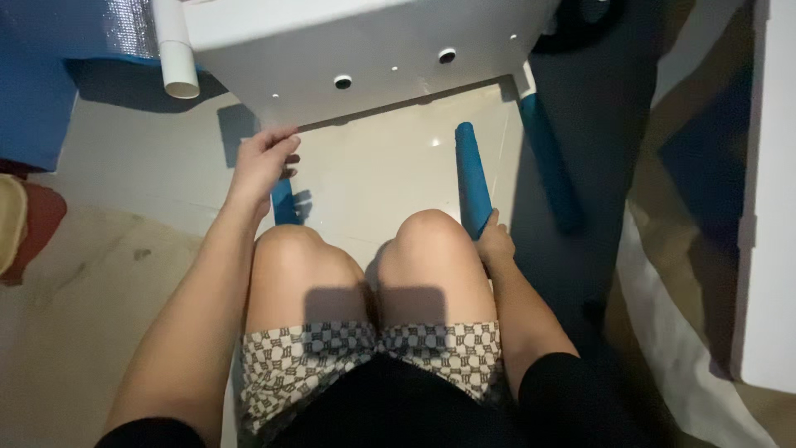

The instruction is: The person disassembles a white plastic table by removing the lid and detaching the blue and white legs. They then reassemble the table by inserting the legs back into the base and securing them with white caps.

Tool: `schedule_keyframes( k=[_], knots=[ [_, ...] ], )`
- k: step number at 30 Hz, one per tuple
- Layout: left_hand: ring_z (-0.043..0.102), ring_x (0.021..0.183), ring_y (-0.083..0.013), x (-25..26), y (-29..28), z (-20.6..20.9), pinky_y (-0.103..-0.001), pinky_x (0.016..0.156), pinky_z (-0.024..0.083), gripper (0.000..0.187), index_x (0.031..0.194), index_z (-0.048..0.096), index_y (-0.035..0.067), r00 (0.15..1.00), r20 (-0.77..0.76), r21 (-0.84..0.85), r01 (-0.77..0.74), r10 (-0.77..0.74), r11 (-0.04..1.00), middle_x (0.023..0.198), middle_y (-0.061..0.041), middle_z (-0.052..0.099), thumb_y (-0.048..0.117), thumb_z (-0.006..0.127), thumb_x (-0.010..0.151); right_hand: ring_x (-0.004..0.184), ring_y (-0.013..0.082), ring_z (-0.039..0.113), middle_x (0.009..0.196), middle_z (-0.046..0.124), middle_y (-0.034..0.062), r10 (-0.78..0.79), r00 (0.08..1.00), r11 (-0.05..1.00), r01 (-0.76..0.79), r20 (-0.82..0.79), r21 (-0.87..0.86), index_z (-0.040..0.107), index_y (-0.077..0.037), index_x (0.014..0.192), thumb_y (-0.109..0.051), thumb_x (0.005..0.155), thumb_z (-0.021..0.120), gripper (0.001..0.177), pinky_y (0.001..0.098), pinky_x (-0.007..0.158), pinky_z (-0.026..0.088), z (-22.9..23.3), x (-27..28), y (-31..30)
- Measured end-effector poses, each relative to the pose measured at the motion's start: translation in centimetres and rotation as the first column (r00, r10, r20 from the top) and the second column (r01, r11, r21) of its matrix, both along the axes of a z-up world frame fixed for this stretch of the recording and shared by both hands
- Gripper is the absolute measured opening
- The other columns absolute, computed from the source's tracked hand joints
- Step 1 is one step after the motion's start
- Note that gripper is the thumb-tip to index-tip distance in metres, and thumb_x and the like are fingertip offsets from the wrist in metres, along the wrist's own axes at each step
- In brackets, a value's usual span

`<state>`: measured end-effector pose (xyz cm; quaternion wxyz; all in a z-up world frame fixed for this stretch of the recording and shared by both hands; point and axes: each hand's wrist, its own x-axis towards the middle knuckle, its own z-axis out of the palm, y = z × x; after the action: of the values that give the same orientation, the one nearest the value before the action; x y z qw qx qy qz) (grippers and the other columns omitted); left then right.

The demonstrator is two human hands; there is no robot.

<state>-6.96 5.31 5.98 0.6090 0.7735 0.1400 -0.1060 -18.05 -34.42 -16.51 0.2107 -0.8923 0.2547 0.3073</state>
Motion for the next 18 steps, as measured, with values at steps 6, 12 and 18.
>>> schedule_keyframes(
  k=[6, 12, 18],
  knots=[
    [0.067, 0.093, -0.0158, 1.8, -3.5, -2.1, -0.032, 0.078, 0.056, 0.039, 0.128, 0.067, 0.007, 0.986, 0.012, 0.129, 0.164, -0.167, 0.978, 0.108, -0.005, 0.071, 0.024, 0.068, 0.093, 0.131, 0.0439, 0.053, 0.147, 0.043, 0.0277, 0.011, 0.996, 1.000, -0.011, -0.093, -0.005, -0.007, -0.015, 0.163, -0.060, 0.073, 0.085, 0.136, 0.0526, 0.105, 0.049, -2.6, 1.1, -0.5],
    [0.071, 0.103, -0.0265, 4.8, -11.5, -2.1, -0.039, 0.095, 0.055, 0.046, 0.129, 0.068, 0.008, 0.911, 0.108, 0.425, 0.318, -0.397, 0.847, 0.125, -0.009, 0.069, 0.025, 0.072, 0.087, 0.127, 0.0459, 0.057, 0.144, 0.049, 0.0288, 0.096, 0.995, 0.995, -0.095, 0.033, -0.036, -0.002, -0.015, 0.165, -0.045, 0.085, 0.077, 0.117, 0.0543, 0.104, 0.050, -5.0, 1.4, -1.8],
    [0.045, 0.137, -0.0365, 7.8, -16.5, -1.0, -0.050, 0.115, 0.040, 0.061, 0.143, 0.056, 0.007, 0.763, 0.164, 0.817, 0.250, -0.625, 0.519, 0.146, -0.017, 0.052, 0.022, 0.075, 0.086, 0.124, 0.0440, 0.060, 0.142, 0.050, 0.0289, 0.105, 0.994, 0.994, -0.105, 0.005, -0.044, 0.000, -0.014, 0.165, -0.029, 0.088, 0.076, 0.109, 0.0518, 0.103, 0.051, -6.9, 3.3, -2.9]
  ],
)
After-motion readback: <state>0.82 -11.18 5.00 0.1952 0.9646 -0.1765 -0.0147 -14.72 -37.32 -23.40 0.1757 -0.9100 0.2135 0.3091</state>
